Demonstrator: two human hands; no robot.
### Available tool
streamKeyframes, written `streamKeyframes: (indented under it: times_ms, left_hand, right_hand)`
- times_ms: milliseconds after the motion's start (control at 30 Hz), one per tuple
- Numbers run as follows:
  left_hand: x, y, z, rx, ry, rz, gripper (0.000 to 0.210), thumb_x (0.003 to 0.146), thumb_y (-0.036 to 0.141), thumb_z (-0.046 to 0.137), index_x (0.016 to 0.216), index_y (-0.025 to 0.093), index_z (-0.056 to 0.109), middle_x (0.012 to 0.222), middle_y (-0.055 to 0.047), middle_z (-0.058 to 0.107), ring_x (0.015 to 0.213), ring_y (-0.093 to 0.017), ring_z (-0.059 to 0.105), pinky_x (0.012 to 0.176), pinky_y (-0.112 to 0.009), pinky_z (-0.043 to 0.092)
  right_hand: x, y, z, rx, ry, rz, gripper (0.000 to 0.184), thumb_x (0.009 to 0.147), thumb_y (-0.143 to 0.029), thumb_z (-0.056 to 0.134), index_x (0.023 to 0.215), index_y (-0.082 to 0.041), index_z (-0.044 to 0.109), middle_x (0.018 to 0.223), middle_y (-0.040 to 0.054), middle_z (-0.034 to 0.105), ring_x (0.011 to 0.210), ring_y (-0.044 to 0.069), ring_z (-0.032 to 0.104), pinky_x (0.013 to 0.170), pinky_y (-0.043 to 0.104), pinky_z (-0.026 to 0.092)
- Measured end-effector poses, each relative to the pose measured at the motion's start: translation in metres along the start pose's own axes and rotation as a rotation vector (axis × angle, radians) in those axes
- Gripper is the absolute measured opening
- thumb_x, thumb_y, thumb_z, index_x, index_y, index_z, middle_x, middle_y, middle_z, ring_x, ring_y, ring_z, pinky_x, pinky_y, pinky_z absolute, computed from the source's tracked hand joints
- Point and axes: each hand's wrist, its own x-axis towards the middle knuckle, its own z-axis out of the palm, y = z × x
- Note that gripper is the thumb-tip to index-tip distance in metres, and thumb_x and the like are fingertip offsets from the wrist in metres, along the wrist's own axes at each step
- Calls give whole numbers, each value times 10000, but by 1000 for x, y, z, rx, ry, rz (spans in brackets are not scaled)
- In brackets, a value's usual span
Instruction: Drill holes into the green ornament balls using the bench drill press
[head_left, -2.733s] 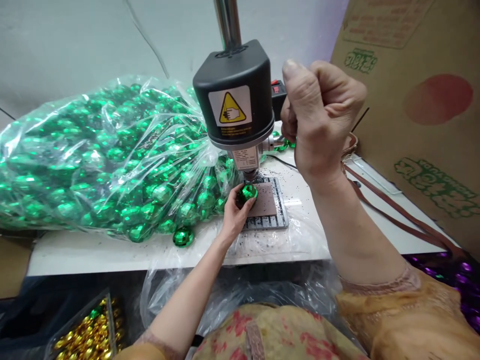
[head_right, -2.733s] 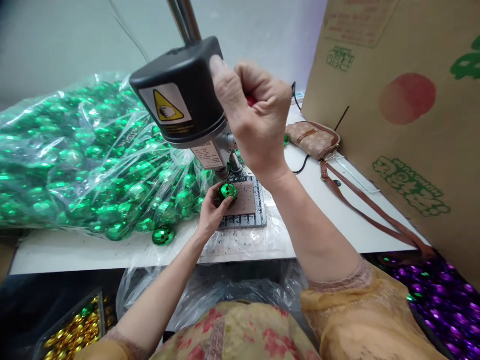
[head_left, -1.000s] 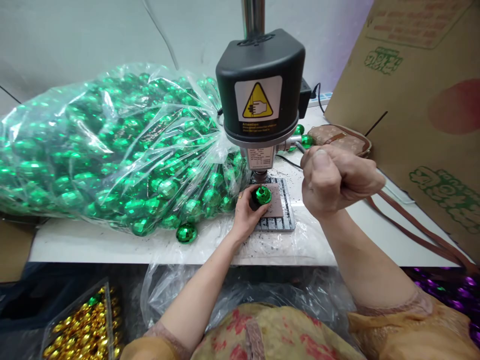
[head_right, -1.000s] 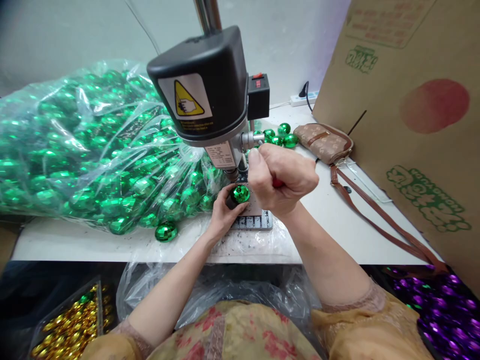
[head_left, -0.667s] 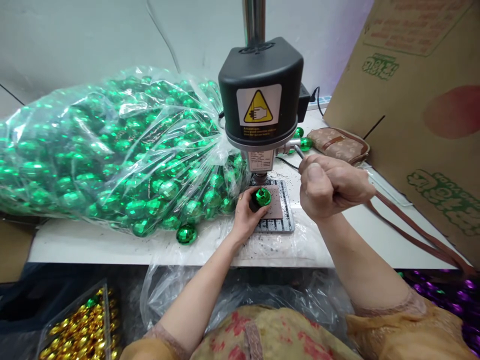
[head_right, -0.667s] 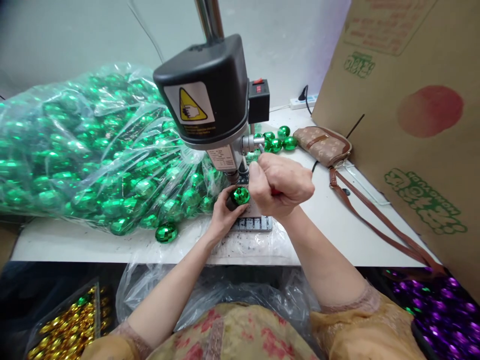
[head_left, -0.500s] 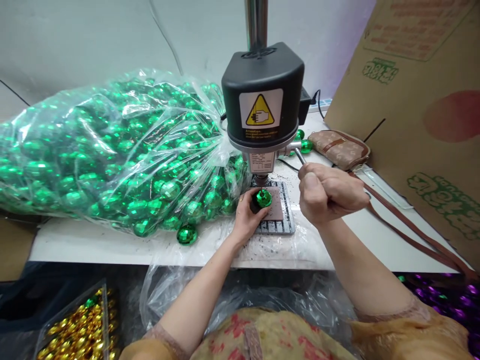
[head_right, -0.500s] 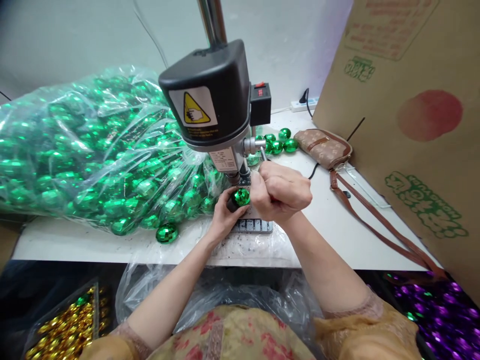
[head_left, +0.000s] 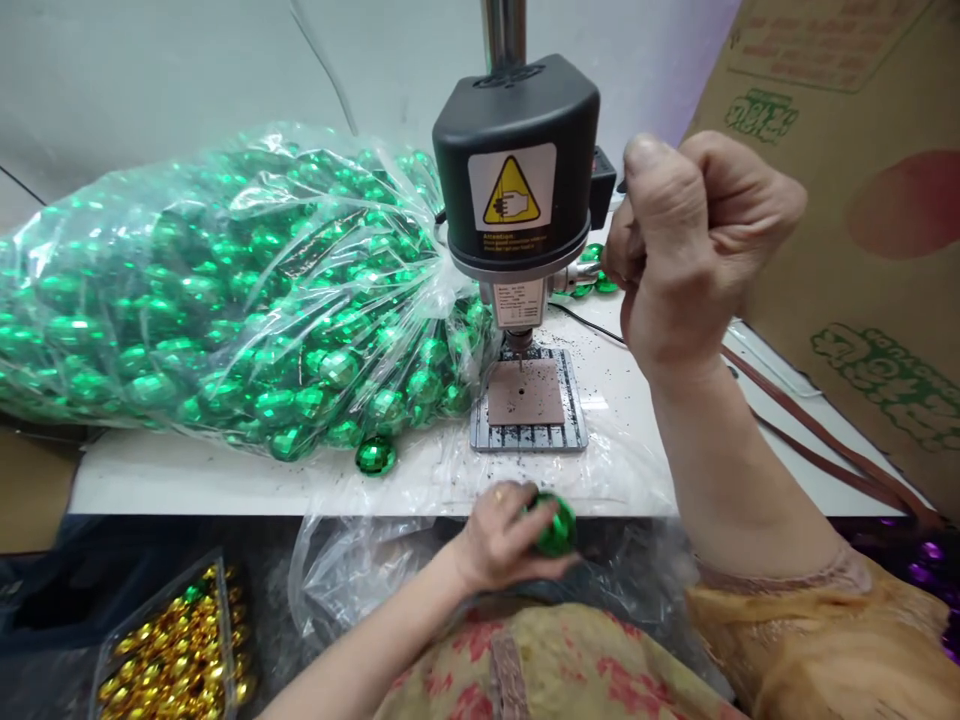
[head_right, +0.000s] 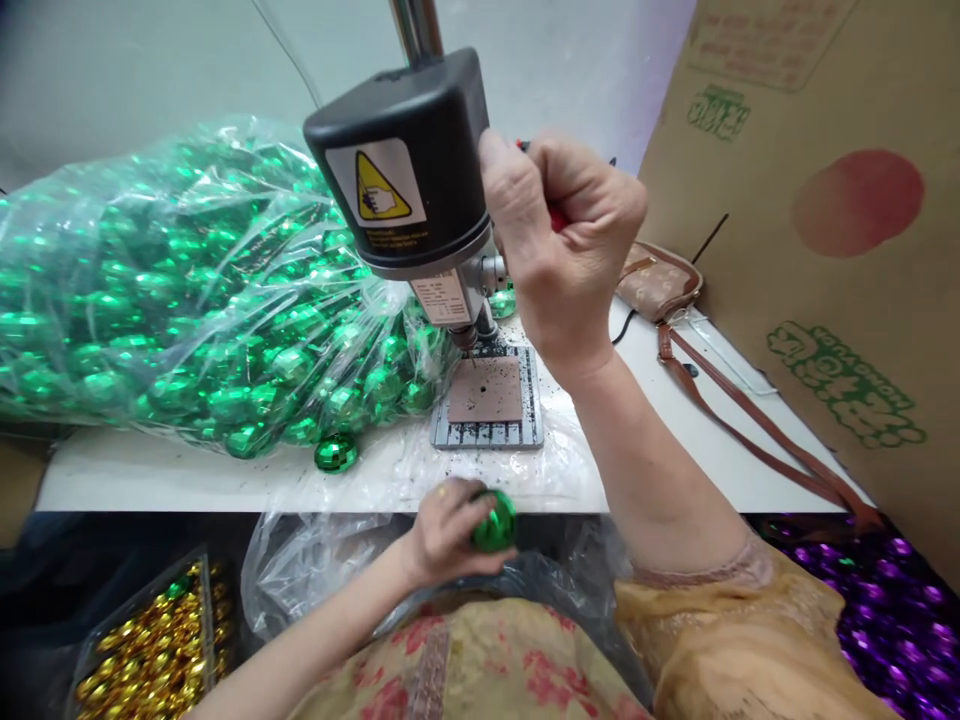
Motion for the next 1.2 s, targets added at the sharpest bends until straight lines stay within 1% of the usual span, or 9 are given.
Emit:
streamKeyframes:
  times_ms: [133, 267, 333, 467, 533, 633, 833, 1000, 1200]
  left_hand:
    - [-43, 23, -8, 232, -246, 185, 247, 928, 285, 589, 1158, 198, 610, 996, -83, 692, 856, -187, 665, 723, -298, 557]
    - [-56, 20, -27, 165, -168, 110, 249, 950, 316, 570, 1160, 186, 601, 1119, -127, 665, 1012, -214, 653, 845, -336, 562]
    - [-55, 7, -45, 270, -33, -40, 239, 916, 261, 629, 1141, 186, 594, 1092, -117, 664, 1013, -214, 649, 852, -344, 555]
    - [-52, -35, -84, 745, 187, -632, 292, 895, 280, 666, 1150, 172, 574, 1092, -143, 628, 1080, -299, 619, 934, -486, 515]
    - [-55, -55, -98, 822, 96, -816, 382, 885, 368, 676, 1179, 146, 575, 1093, -160, 610, 1078, -336, 608, 928, -530, 511]
    - [-62, -70, -106, 723, -67, -895, 431, 887, 363, 669, 1248, 152, 568, 1079, -144, 599, 1013, -321, 630, 854, -478, 545]
    - [-39, -43, -83, 215, 85, -736, 501, 903, 297, 637, 1378, 242, 486, 1286, -124, 548, 1224, -268, 579, 1016, -415, 503]
    - [13, -36, -32, -430, 148, -897, 576, 848, 341, 711, 1343, 240, 433, 1218, -96, 625, 1085, -209, 655, 936, -345, 542]
    - [53, -72, -1, -445, 91, -943, 554, 802, 327, 730, 1308, 212, 536, 1212, -91, 657, 1059, -209, 653, 909, -334, 522]
  right_hand:
    - [-1, 3, 2, 58, 35, -28, 482, 851, -223, 623, 510, -217, 282, 430, -68, 264, 363, 74, 271, 436, 299, 168]
    - [-1, 8, 3, 98, 70, -57, 461, 839, -228, 637, 511, -221, 312, 429, -67, 301, 365, 69, 267, 437, 290, 154]
    - [-3, 8, 3, 68, 86, -57, 446, 844, -210, 624, 517, -227, 322, 432, -65, 321, 369, 76, 275, 440, 291, 169]
    - [-6, 1, 0, 2, 64, -33, 445, 850, -201, 617, 522, -242, 321, 432, -61, 320, 381, 99, 319, 443, 303, 221]
    - [-7, 0, -1, -8, 54, -29, 441, 852, -207, 624, 520, -236, 335, 436, -59, 332, 389, 93, 331, 449, 300, 243]
    - [-9, 3, -2, 8, 66, -45, 454, 853, -223, 637, 520, -223, 327, 438, -62, 319, 395, 78, 327, 457, 291, 240]
    - [-12, 7, -3, -41, 58, -8, 490, 892, -275, 623, 528, -205, 302, 490, -56, 282, 431, 54, 312, 476, 279, 229]
    - [-10, 0, -3, -88, 30, -36, 536, 892, -376, 633, 505, -200, 305, 466, -62, 282, 416, 40, 268, 452, 279, 216]
    - [-8, -8, -4, -42, -18, -19, 485, 912, -228, 596, 491, -174, 361, 454, -70, 326, 407, 22, 307, 448, 261, 224]
